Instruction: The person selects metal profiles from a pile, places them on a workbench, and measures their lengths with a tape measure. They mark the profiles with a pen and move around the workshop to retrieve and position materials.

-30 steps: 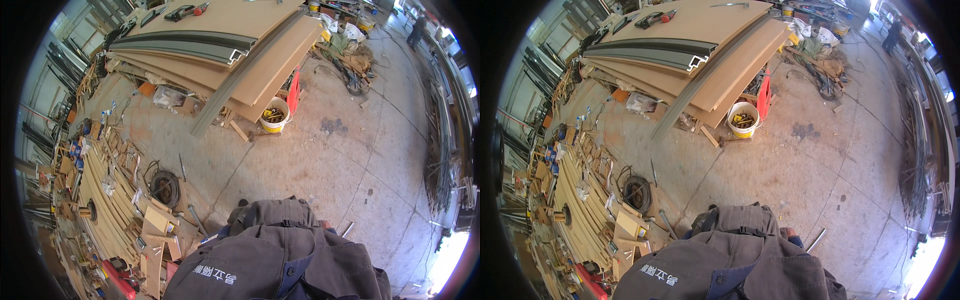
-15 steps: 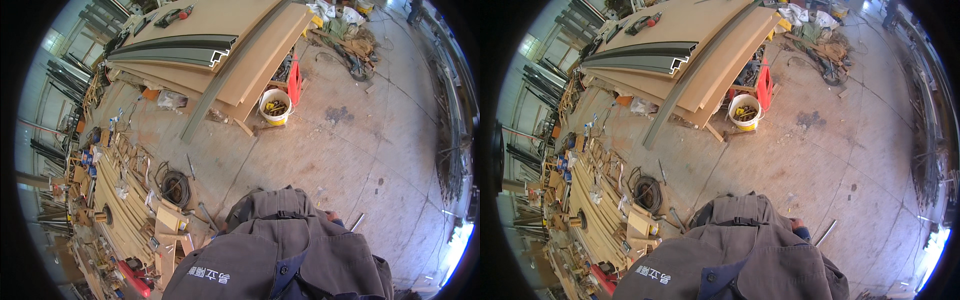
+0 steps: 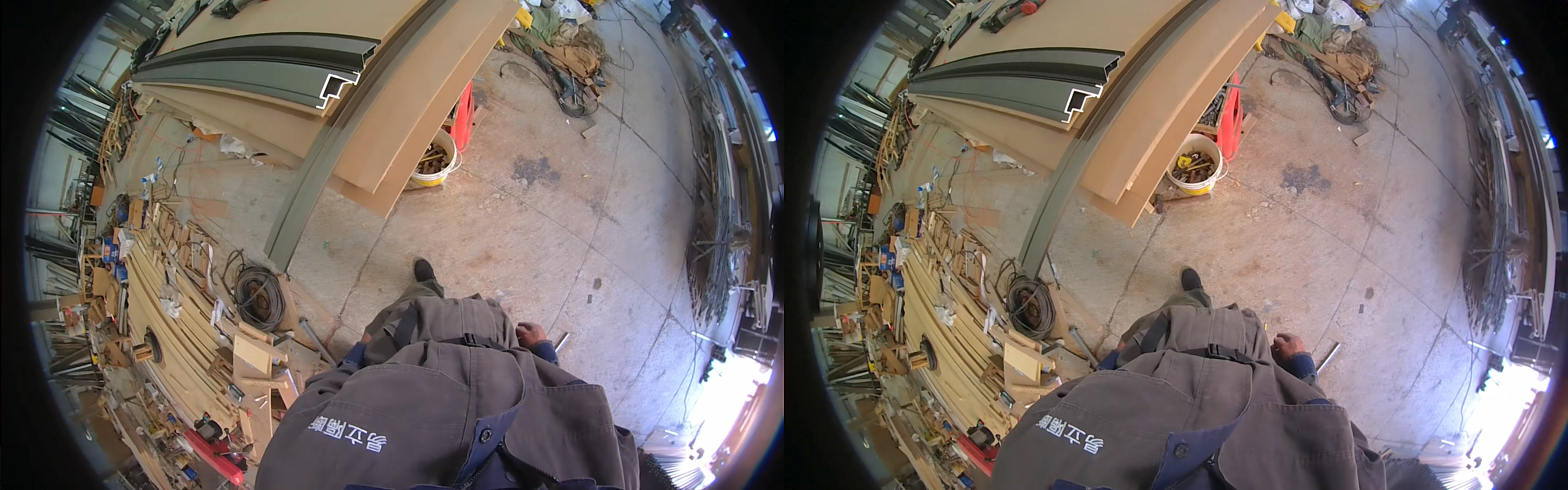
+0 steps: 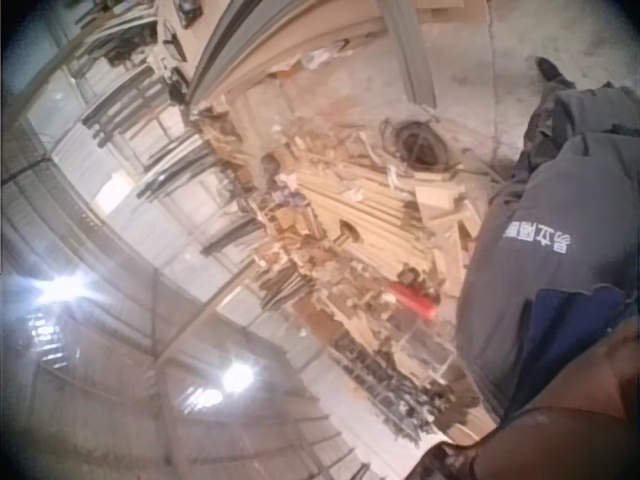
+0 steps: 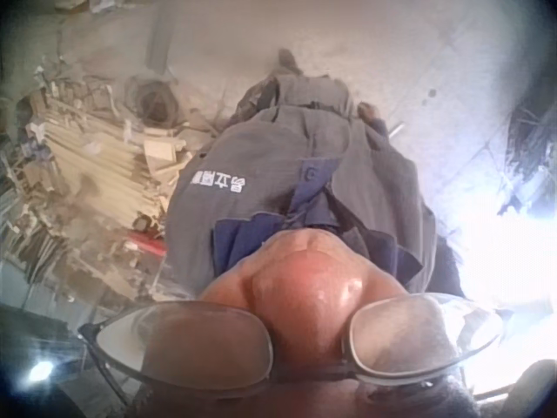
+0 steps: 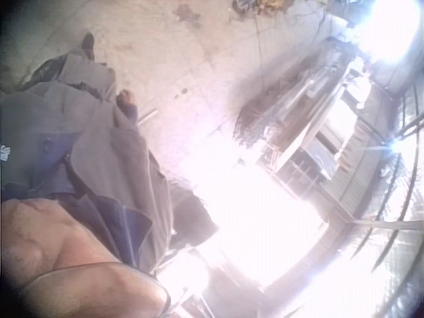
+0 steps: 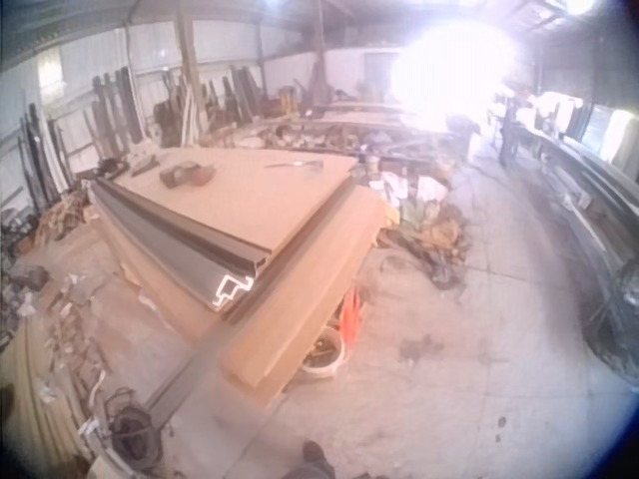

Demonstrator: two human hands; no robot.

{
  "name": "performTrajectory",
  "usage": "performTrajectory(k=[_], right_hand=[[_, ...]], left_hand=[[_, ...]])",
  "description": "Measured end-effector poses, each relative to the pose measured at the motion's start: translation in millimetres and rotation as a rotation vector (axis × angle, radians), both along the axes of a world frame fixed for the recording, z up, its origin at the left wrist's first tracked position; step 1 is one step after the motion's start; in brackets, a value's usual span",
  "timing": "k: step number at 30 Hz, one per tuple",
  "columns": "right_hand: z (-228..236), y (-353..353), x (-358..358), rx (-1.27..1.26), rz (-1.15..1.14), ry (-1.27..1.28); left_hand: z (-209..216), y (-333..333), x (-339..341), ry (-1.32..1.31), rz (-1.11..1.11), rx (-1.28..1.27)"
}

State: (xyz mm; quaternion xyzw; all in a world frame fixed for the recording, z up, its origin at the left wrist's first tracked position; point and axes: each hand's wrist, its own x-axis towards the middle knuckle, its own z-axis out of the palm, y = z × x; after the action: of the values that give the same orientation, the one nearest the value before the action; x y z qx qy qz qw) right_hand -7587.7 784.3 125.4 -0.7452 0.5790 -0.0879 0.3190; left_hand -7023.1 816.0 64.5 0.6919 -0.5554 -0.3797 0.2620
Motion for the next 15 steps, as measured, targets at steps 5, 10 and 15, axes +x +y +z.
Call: performTrajectory(k=[5,10,15], right_hand=[[33.1,-31.6,0.1,0.681,-0.887,-0.35],[27.7,-95.2,9.6,0.588,-0.798,-0.406],[96.2,-229.4,62.6,0.538,-0.68,-0.602]], left_hand=[[58.9,-27.5,33.2,0.124,-0.143,0.207],[158.3,-90.7,48.5,0.35,0.255,0.606],[199.4,-123.5,24.3,0.973,0.809,0.349]])
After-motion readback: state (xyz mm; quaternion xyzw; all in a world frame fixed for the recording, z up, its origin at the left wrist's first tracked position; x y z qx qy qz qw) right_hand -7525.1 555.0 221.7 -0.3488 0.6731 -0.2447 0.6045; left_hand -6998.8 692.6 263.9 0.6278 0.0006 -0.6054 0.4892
